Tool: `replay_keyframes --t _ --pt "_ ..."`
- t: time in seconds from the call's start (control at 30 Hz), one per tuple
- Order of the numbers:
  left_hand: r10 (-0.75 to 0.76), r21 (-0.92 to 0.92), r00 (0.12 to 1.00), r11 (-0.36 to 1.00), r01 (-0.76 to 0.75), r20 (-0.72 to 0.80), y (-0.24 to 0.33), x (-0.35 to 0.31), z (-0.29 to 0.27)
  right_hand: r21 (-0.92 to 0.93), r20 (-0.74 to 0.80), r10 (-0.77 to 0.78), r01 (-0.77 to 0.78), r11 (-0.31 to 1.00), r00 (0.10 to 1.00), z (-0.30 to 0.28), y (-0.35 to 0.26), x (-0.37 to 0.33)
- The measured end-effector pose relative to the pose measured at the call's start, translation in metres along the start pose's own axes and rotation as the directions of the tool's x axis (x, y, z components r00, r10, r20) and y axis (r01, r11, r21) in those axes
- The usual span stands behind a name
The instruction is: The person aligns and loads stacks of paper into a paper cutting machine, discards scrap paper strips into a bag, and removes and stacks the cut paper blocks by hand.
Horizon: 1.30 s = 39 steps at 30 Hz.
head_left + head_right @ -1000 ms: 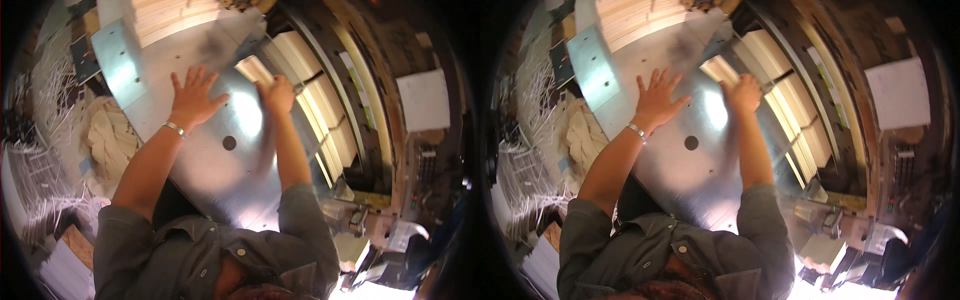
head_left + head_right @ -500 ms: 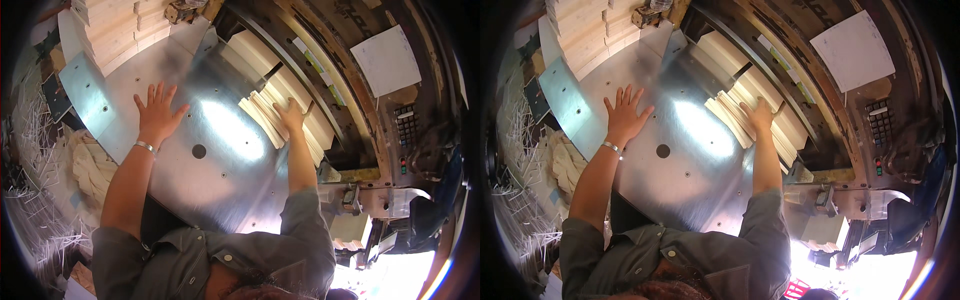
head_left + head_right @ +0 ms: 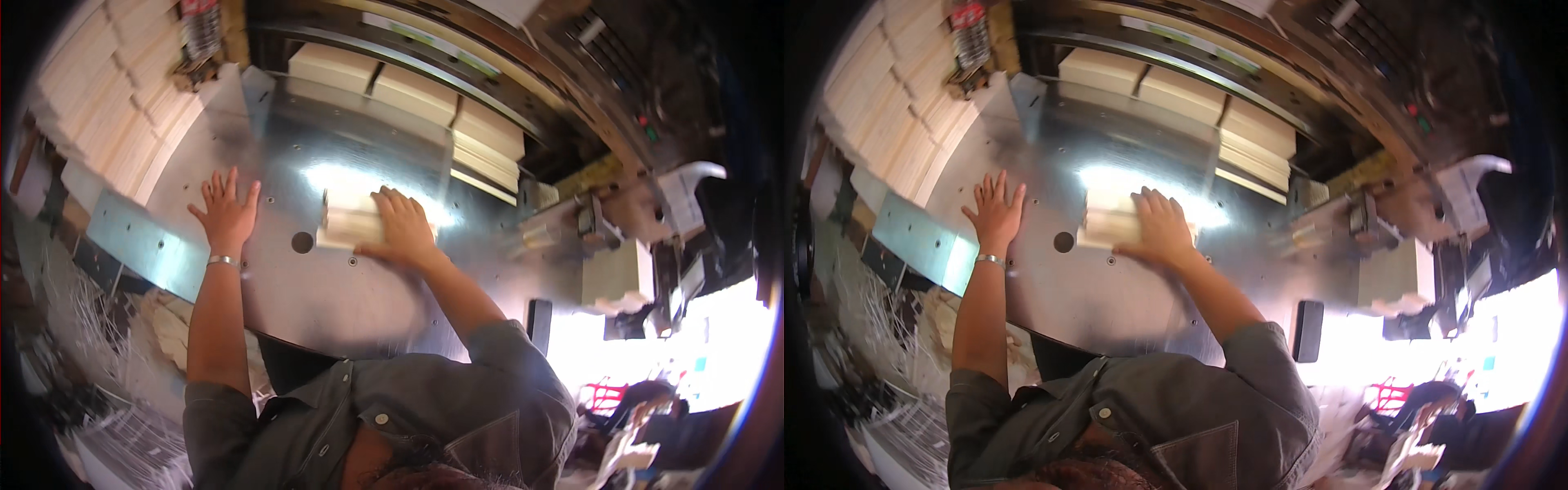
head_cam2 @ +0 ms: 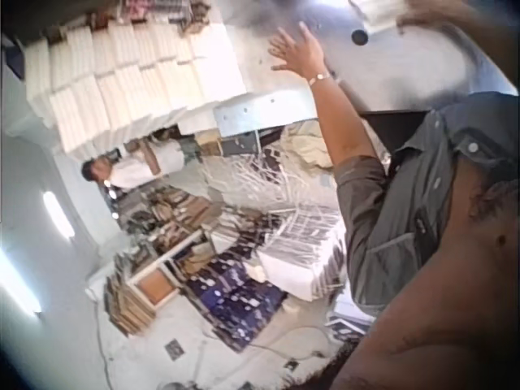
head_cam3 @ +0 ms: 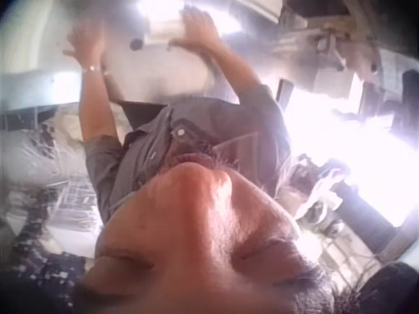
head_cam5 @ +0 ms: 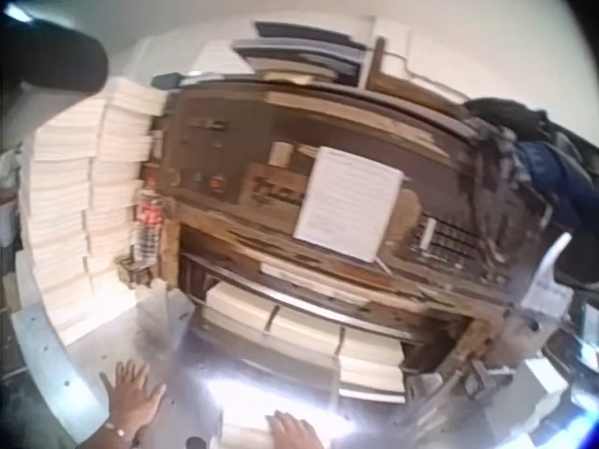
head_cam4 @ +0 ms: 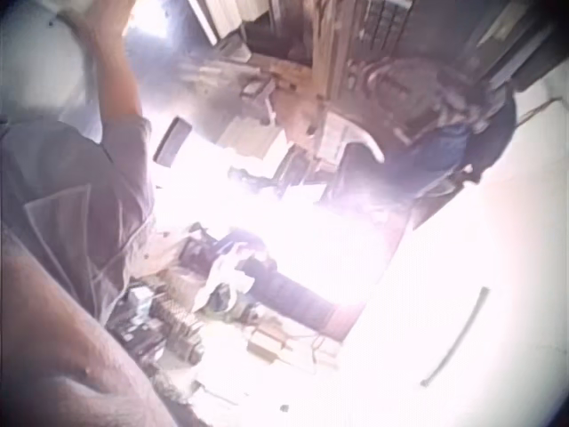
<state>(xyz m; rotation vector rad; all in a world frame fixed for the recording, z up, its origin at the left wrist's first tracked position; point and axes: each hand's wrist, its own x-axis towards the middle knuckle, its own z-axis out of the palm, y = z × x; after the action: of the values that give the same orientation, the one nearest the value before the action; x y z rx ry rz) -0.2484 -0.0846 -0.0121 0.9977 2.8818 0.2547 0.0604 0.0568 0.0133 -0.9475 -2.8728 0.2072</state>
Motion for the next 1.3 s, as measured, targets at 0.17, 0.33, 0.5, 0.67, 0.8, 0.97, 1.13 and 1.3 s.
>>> replay_keyframes --t 0.17,0.33,0.5,0.67,0.8,0.97,1.13,1.3 --pt "0.028 0.055 0.999 0.998 -0.026 -0.045 0.002 0.003 0.002 -0.005 -0.024 0.198 -0.198 0.980 0.980 -0.019 0.048 -0.059" --pt "0.017 0.061 0.999 0.998 -0.015 -0.033 0.005 0.002 -0.001 0.435 -0.010 0.371 -0.330 0.837 0.929 -0.033 0.148 -0.061" --pt "0.020 0.071 0.998 0.997 -0.016 -0.062 0.001 0.000 0.001 -0.100 -0.227 0.319 -0.348 0.932 0.920 -0.074 0.227 -0.016" --pt "0.016 0.069 0.999 0.998 -0.013 -0.042 0.004 0.003 0.006 0.013 0.020 0.498 -0.498 0.867 0.867 -0.088 0.282 0.038" --pt "0.000 0.046 0.999 0.999 0.001 -0.037 0.000 0.002 0.004 -0.177 0.111 0.439 -0.416 0.892 0.892 -0.094 0.276 0.062" --pt "0.024 0.034 0.999 0.999 -0.023 -0.046 0.003 0.008 0.006 0.039 0.049 0.363 -0.365 0.930 0.931 -0.058 0.295 0.037" --pt "0.044 -0.002 0.998 0.999 -0.044 -0.055 -0.005 0.006 0.005 0.071 0.046 0.417 -0.420 0.905 0.908 -0.049 0.212 -0.012" --pt "0.098 -0.096 0.992 0.990 -0.105 -0.074 -0.011 0.008 0.009 -0.043 0.077 0.284 -0.282 0.959 0.956 -0.054 0.096 -0.103"
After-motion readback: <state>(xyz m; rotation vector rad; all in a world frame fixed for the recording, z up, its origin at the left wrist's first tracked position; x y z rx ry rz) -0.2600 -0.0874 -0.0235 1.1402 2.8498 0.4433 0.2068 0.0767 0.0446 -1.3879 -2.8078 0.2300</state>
